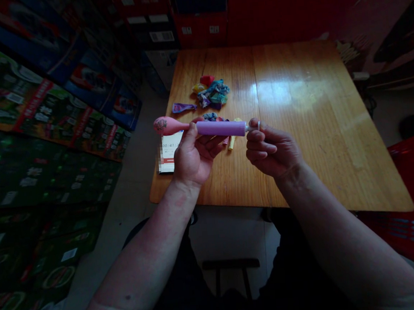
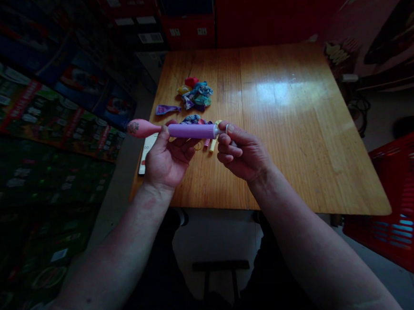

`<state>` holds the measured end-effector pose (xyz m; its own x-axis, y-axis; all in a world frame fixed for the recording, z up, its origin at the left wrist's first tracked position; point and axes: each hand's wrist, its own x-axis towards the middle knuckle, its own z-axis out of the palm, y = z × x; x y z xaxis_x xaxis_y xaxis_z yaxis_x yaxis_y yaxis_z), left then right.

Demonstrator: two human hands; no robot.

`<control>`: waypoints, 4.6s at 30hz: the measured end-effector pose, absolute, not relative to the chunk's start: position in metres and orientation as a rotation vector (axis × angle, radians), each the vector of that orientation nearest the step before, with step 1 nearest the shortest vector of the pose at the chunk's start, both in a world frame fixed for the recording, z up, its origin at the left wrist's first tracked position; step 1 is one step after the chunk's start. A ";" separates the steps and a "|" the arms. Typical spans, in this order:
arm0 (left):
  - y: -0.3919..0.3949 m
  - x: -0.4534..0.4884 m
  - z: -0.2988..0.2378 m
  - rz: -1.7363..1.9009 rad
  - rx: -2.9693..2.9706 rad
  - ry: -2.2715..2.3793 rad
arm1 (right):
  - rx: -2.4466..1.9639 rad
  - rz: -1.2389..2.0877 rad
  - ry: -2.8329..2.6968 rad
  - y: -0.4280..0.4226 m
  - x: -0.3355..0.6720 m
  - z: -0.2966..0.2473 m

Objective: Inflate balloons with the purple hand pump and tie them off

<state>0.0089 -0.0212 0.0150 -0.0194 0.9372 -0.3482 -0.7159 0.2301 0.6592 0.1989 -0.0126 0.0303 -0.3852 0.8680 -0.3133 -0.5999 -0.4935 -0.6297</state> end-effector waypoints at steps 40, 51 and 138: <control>-0.015 -0.003 0.012 1.398 0.334 0.862 | -0.711 1.976 -0.649 -0.013 0.209 0.033; -0.019 0.006 0.013 1.371 0.362 0.894 | -0.679 2.013 -0.521 -0.013 0.200 0.030; -0.019 0.012 0.016 1.331 0.222 0.925 | -0.815 1.990 -0.569 -0.012 0.197 0.027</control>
